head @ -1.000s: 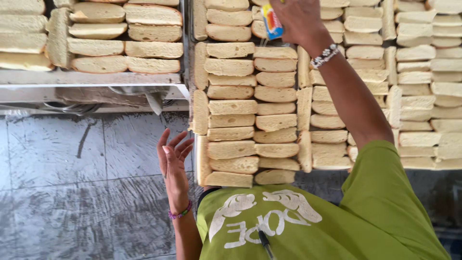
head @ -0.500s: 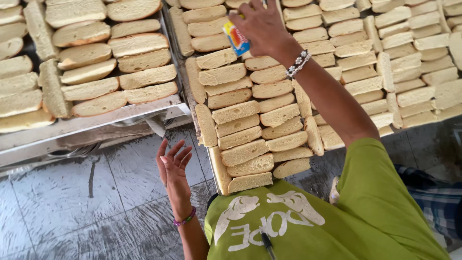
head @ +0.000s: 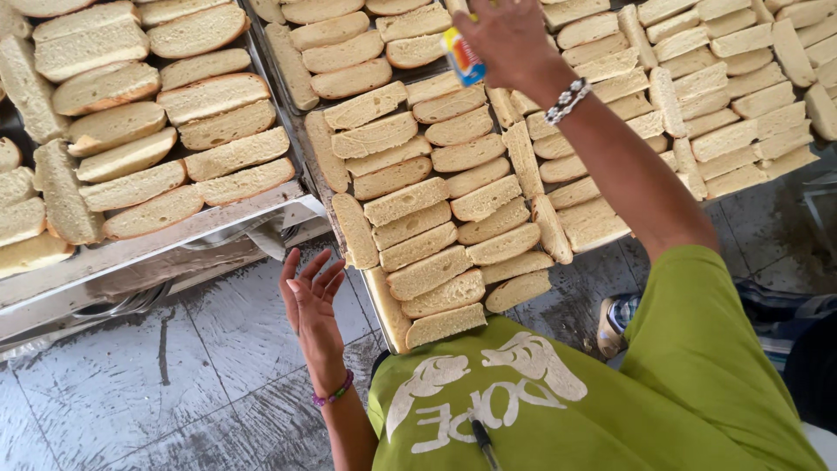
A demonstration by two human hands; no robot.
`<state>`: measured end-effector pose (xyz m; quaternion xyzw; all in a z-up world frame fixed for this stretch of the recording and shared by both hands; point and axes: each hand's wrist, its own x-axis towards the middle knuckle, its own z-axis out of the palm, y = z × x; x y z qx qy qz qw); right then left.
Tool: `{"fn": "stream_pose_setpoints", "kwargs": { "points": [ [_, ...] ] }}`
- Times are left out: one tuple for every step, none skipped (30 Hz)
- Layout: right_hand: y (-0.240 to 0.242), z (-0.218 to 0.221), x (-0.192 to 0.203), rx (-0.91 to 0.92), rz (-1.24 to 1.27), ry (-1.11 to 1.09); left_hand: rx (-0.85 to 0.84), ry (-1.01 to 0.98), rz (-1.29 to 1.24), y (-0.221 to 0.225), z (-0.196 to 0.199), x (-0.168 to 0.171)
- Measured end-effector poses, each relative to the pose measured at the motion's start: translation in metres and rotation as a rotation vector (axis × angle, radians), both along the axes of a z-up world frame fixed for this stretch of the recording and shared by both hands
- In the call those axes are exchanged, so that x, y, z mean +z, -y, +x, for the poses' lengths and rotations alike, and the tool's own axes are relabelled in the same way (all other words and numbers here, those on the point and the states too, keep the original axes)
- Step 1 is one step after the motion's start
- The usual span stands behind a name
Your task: The person sprinkles seasoning from a can onto rows of sliced bread rolls arranged on metal trays.
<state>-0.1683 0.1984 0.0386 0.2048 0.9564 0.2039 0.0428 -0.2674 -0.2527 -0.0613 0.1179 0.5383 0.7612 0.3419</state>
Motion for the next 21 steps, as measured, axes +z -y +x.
{"fn": "stream_pose_setpoints", "kwargs": {
  "points": [
    [0.011, -0.009, 0.001, 0.018, -0.002, 0.007, -0.002, 0.001, 0.009, 0.0, 0.001, 0.001],
    [0.023, -0.017, 0.004, 0.055, 0.008, 0.012, -0.005, 0.002, 0.018, 0.0, 0.001, 0.002],
    [0.037, -0.025, 0.006, 0.095, 0.016, 0.016, -0.004, 0.001, 0.019, 0.002, 0.002, 0.003],
    [0.051, -0.033, 0.008, 0.134, 0.024, 0.021, -0.002, 0.0, 0.019, 0.003, 0.003, 0.004],
    [0.064, -0.041, 0.011, 0.167, 0.008, 0.011, -0.001, -0.001, 0.02, 0.005, 0.004, 0.004],
    [0.077, -0.049, 0.014, 0.2, -0.009, 0.002, 0.005, 0.002, 0.02, 0.007, 0.005, 0.004],
    [0.088, -0.054, 0.017, 0.231, -0.024, -0.009, 0.01, 0.005, 0.02, 0.008, 0.006, 0.004],
    [0.099, -0.059, 0.019, 0.235, -0.037, 0.002, 0.015, 0.007, 0.02, 0.01, 0.006, 0.004],
    [0.108, -0.062, 0.021, 0.236, -0.048, 0.012, 0.018, 0.005, 0.011, 0.011, 0.006, 0.003],
    [0.113, -0.064, 0.023, 0.237, -0.06, 0.022, 0.021, 0.003, 0.002, 0.012, 0.006, 0.003],
    [0.115, -0.063, 0.024, 0.238, -0.061, 0.019, 0.022, 0.002, -0.008, 0.014, 0.006, 0.002],
    [0.117, -0.061, 0.023, 0.238, -0.062, 0.016, 0.022, 0.003, -0.011, 0.015, 0.005, 0.002],
    [0.114, -0.057, 0.021, 0.239, -0.062, 0.014, 0.023, 0.004, -0.013, 0.015, 0.005, 0.001],
    [0.109, -0.052, 0.019, 0.205, -0.068, 0.036, 0.023, 0.005, -0.015, 0.016, 0.005, 0.0],
    [0.102, -0.045, 0.016, 0.169, -0.072, 0.059, 0.018, 0.0, -0.013, 0.016, 0.004, 0.0],
    [0.094, -0.037, 0.013, 0.133, -0.077, 0.081, 0.014, -0.005, -0.01, 0.017, 0.003, 0.001],
    [0.083, -0.027, 0.01, 0.111, -0.043, 0.09, 0.007, -0.01, -0.007, 0.016, 0.002, 0.001],
    [0.072, -0.016, 0.008, 0.089, -0.009, 0.099, 0.001, -0.011, 0.005, 0.016, 0.001, 0.002],
    [0.061, -0.005, 0.007, 0.066, 0.025, 0.108, -0.006, -0.011, 0.018, 0.015, 0.0, 0.003],
    [0.051, 0.006, 0.007, 0.025, 0.026, 0.116, -0.013, -0.012, 0.03, 0.014, 0.0, 0.004],
    [0.041, 0.017, 0.007, -0.016, 0.027, 0.123, -0.021, -0.017, 0.028, 0.013, -0.001, 0.006]
  ]
}}
